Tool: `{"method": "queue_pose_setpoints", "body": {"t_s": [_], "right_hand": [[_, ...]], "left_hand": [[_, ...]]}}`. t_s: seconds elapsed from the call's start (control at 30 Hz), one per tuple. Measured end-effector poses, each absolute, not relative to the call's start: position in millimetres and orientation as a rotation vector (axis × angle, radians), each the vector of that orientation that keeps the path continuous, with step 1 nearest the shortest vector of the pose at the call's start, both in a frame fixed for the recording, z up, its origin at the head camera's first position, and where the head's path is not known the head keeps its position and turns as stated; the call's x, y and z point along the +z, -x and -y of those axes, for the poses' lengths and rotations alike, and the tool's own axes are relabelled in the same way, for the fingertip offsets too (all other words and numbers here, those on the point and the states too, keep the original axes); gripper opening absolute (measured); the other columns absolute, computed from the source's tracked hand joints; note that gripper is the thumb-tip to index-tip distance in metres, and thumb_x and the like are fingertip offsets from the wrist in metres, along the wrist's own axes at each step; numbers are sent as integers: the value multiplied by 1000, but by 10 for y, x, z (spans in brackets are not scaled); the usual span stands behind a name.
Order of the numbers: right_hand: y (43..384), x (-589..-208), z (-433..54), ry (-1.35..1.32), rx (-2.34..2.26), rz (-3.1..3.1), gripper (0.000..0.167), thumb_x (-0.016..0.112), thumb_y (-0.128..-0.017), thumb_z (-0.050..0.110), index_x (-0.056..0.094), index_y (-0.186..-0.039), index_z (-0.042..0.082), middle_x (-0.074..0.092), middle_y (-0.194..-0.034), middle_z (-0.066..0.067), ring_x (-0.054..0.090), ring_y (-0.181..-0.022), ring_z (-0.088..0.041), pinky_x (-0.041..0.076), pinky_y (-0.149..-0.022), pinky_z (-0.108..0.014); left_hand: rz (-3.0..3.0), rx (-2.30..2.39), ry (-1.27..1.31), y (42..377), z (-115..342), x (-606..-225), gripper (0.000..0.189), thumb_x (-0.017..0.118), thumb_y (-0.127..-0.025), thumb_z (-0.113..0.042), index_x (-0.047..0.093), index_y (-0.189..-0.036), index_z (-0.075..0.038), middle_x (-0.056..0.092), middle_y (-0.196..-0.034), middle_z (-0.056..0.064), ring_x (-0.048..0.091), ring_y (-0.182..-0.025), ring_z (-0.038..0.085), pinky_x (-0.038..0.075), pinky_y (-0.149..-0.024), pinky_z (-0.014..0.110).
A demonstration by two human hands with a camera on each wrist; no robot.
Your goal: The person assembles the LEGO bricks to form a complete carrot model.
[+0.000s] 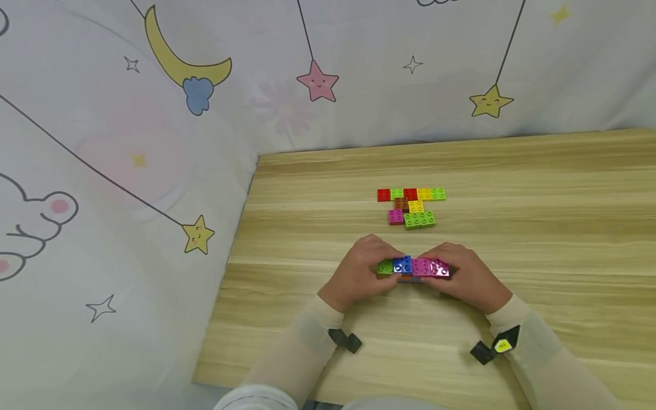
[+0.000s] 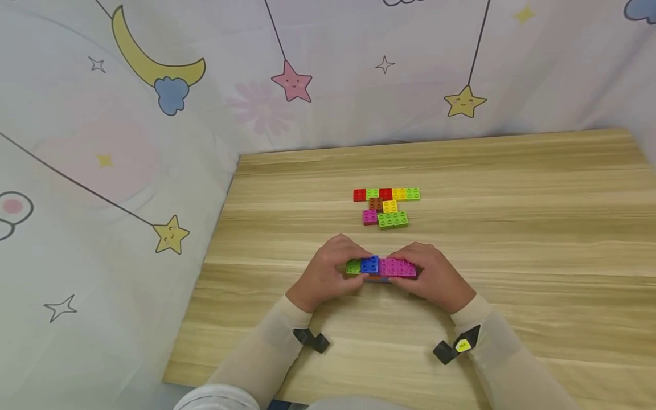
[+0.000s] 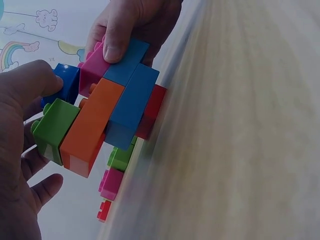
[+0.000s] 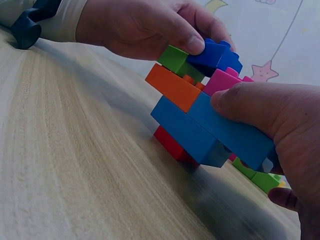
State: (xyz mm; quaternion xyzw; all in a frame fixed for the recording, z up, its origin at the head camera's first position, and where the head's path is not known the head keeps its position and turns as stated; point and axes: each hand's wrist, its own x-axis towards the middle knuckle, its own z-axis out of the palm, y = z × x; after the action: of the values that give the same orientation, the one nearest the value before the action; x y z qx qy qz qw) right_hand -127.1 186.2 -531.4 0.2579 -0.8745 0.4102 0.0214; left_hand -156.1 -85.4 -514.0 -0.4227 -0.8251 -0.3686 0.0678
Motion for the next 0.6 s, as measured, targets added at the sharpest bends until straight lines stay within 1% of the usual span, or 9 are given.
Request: {"method": "queue_pose_setpoints", "body": {"t_s": [0.27,0.6], "right_hand": [[1277,-5334,-1863,-821,1294,2689,40,92,-80,23,76,-116,27,71,-110,15,64,-101,-7,52,-88,-32],[1275,-5349,-1868,-826,1294,2692,40,92,-81,23,75,-117,29,70,-111,16,63,-100,-6,52,-87,-32]], "left_hand": [[2458,-1034,1296,1547,852,-5115,31,83,-86,-25,78,-114,-13,75,-109,-7,58,-105,6,43,-101,20],[2516,-987,1288,1546,834,-5120,29,83,-83,-26,80,-110,-15,75,-103,-7,60,-103,9,46,-95,28]]}}
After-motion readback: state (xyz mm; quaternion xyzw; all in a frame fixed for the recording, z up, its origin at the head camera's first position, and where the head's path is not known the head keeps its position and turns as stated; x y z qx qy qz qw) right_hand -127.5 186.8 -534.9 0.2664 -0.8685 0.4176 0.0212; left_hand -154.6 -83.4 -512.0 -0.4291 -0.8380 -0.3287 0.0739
